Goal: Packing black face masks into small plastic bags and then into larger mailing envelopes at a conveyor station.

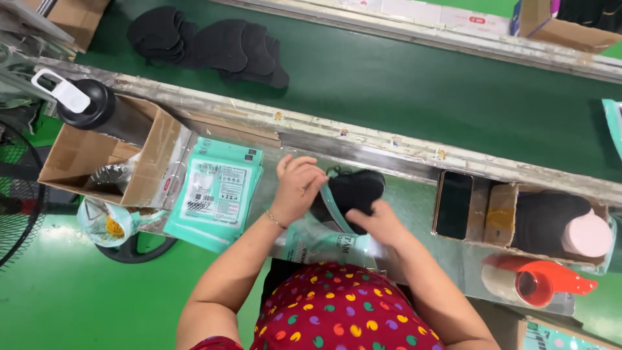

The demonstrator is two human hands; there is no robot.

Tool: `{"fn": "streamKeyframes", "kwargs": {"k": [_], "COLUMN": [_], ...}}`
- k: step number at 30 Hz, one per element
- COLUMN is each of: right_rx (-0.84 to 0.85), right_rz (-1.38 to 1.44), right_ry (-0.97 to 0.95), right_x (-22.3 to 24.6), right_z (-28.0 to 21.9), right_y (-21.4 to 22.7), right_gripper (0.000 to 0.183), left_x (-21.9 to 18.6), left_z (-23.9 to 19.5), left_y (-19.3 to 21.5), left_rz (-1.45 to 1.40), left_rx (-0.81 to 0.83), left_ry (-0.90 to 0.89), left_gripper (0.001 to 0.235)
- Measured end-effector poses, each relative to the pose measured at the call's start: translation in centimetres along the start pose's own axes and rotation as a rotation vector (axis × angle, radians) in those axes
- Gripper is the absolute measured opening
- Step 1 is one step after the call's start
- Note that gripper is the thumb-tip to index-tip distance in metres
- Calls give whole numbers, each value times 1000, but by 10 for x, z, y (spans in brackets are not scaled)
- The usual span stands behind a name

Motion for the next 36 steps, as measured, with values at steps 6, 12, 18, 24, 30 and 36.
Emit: {"fn": "streamKeyframes", "kwargs": {"k": [6, 12, 18, 24, 30, 36], "right_rx": [202, 73, -262, -184, -93, -74], "right_rz": [-249, -339, -313, -370, -368, -543], "right_ry": [-1, 142, 381, 235, 368, 369], "right_x": [-16, -6, 55, 62, 73, 95], "right_z": [1, 11, -19, -10, -13, -25], "right_y": [-13, -11, 11, 1, 4, 5], "right_gripper": [20, 17, 25, 14, 13, 17], "left_x": [-17, -17, -39, -60, -62, -57], "left_z": [9, 18, 26, 16, 13, 14], "left_y": [-7, -19, 20, 11, 20, 24], "left_rz": [37, 255, -67, 12, 5, -74], "left_rx": [74, 44, 224, 235, 138, 95], "left_ry": [-135, -236, -169, -255, -215, -182], "left_gripper": [10, 10, 19, 10, 8, 13]}}
Point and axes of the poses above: each hand's wrist, its own z-axis towards the middle knuckle, its own y-axis out of the back of the hand, x = y × z, the point moved 2 cm from there along z, towards the middle knuckle, and after that the axes turned 8 degrees about x, right-handed, at the moved point
